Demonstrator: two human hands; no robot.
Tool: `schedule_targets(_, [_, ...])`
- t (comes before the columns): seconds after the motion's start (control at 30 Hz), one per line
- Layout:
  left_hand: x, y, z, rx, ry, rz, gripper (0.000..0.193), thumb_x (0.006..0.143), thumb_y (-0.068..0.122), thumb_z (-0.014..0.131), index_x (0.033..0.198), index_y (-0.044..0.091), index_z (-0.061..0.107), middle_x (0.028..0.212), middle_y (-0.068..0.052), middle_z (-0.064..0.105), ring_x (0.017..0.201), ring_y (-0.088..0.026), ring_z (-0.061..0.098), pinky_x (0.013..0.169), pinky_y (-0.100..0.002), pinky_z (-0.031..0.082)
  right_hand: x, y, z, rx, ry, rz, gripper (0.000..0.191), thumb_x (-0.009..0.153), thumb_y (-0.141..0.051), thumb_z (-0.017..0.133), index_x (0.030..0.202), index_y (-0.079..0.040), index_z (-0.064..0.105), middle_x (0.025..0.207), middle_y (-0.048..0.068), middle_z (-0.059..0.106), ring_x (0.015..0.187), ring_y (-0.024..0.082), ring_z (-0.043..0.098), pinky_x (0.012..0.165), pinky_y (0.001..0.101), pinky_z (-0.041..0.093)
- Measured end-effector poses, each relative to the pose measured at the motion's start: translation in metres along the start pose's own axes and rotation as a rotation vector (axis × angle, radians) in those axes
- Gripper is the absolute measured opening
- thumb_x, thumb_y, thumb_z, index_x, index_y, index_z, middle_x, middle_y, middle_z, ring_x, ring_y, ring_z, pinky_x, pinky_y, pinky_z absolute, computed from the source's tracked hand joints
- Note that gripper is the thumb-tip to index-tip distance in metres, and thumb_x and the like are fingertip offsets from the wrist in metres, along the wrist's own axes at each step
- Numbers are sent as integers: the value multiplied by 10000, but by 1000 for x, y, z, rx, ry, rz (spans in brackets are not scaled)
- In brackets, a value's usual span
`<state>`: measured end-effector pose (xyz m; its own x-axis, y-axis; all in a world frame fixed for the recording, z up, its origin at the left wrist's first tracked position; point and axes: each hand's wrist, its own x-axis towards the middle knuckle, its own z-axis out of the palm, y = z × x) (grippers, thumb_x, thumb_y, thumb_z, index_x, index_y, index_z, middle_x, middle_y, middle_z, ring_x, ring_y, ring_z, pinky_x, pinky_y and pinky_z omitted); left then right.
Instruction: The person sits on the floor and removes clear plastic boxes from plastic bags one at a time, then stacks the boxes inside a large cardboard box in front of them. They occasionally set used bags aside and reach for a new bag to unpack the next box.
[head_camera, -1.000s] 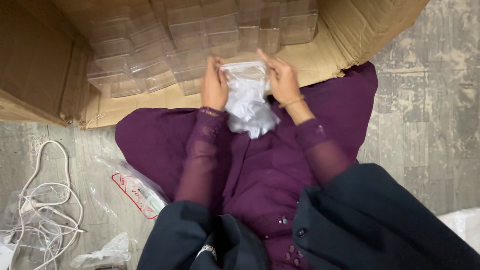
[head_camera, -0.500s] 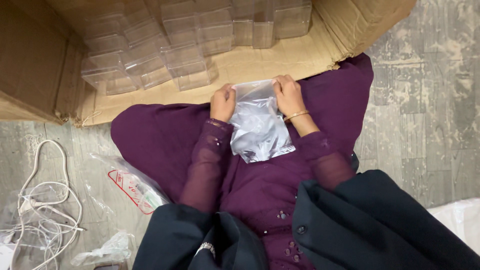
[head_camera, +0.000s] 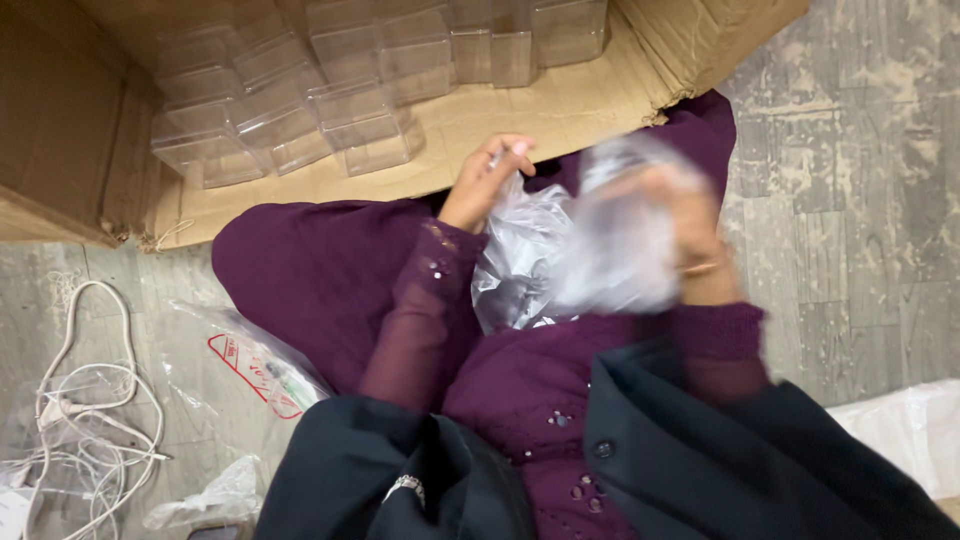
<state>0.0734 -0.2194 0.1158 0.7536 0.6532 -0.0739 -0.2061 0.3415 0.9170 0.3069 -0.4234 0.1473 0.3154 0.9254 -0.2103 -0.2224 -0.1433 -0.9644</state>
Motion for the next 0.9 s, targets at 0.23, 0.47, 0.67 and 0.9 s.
schedule_targets(0.23, [-2,12,-9,-323,24,-106,409,1026,149,622,1400,1,548,1043,-71,722,970,-138,679,890,-290,544,-63,16,-194,-125,1118,-243,325,1119,-394,565,1229,-91,596,1055,54,596,906,213,545,789,391,457])
schedule_targets(0.47, [-4,19,-1,-234,-46,-58,427,1014,34,606,1430,-25,531,1129,-140,743,997,-162,708,925,-317,561,4,24,-183,295,909,105,428,1008,-292,556,1400,-123,582,1363,75,632,1217,248,615,1005,457,524])
schedule_targets(0.67, [-7,24,-1,-192,-33,-73,377,1019,53,609,1382,-42,578,1195,-170,746,1047,-160,710,958,-312,561,57,-37,-79,146,571,-408,598,1100,-172,707,1578,-93,357,1547,212,468,1370,324,582,1181,484,519])
schedule_targets(0.9, [-12,23,-2,-160,-15,-48,289,1009,77,652,1272,-42,675,1144,-102,759,1000,-118,693,916,-284,548,46,-12,94,-182,-56,-187,318,937,-23,745,1241,-5,651,1131,35,705,1023,84,668,902,232,562])
